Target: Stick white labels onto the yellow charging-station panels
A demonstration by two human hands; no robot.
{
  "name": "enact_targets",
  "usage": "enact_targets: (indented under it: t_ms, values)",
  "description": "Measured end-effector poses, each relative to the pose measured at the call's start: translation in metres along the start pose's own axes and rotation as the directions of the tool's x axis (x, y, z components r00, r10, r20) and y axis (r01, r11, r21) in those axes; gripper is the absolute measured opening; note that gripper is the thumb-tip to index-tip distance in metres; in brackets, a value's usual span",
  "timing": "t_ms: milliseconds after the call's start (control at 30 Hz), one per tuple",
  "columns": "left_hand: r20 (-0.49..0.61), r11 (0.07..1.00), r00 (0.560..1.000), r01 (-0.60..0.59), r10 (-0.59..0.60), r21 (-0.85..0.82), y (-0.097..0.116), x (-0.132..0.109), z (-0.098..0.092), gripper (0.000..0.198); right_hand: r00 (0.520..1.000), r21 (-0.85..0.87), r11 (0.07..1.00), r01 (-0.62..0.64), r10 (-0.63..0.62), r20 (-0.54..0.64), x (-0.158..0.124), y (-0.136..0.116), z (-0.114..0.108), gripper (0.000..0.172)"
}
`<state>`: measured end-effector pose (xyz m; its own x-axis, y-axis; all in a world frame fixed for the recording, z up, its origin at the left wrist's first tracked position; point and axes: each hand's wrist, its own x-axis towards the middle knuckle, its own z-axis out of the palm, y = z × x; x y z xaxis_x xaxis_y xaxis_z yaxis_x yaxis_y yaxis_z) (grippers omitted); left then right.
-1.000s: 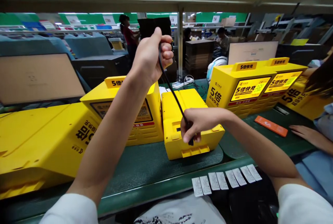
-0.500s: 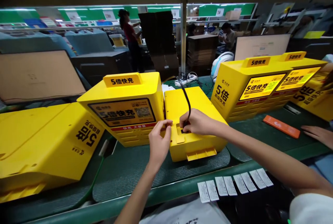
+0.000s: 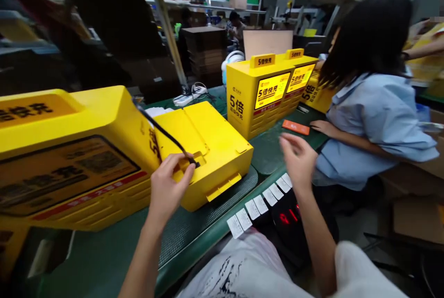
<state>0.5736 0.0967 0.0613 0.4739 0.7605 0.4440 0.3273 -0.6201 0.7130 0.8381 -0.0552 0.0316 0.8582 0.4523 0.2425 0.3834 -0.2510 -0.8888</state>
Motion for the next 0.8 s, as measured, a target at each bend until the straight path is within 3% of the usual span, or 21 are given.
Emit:
enact_targets:
  t_ms: [67,167,267,367,500,600,667,733,800]
  values:
    - [-0.024,1.000,1.000,0.002,-0.002,0.011,-0.004,0.000,0.002,0.015,0.976,-0.020,0.986,-0.166,0.161,-0.148,-0.016,0.048,-0.033,0.051]
    - [-0.049,1.000,0.999,-0.004,0.005,0.012,-0.007,-0.001,0.005,0.015,0.924,-0.005,0.930,-0.369,0.366,-0.110,-0.040,0.098,-0.044,0.050]
    - [-0.071,1.000,0.997,-0.015,0.016,0.025,-0.007,-0.003,0.006,0.012,0.879,0.006,0.881,-0.474,0.473,-0.051,-0.047,0.121,-0.030,0.047]
    - [-0.081,0.999,0.997,-0.014,0.018,0.038,-0.006,-0.004,0.007,0.010,0.861,-0.025,0.865,-0.501,0.495,-0.118,-0.044,0.123,-0.021,0.044]
    - [-0.092,0.998,0.996,-0.007,0.012,0.060,-0.005,-0.005,0.007,0.010,0.874,-0.133,0.901,-0.412,0.350,-0.338,-0.048,0.084,-0.028,0.044]
    - [-0.082,0.998,0.997,-0.006,0.011,0.058,-0.004,-0.007,0.006,0.012,0.909,-0.133,0.979,-0.157,0.091,-0.407,-0.042,0.028,-0.037,0.043]
    - [-0.078,0.998,0.997,-0.002,0.007,0.055,-0.002,-0.007,0.005,0.014,0.960,-0.046,0.998,0.041,-0.052,-0.274,-0.027,-0.011,-0.033,0.030]
    - [-0.078,0.998,0.997,0.000,0.005,0.055,-0.001,-0.008,0.004,0.015,0.993,0.063,0.991,0.119,-0.119,-0.002,-0.004,-0.044,-0.018,0.022]
    - [-0.078,0.998,0.997,0.003,0.002,0.058,0.000,-0.009,0.004,0.016,0.935,0.143,0.984,0.102,-0.144,0.325,0.021,-0.066,0.008,0.023]
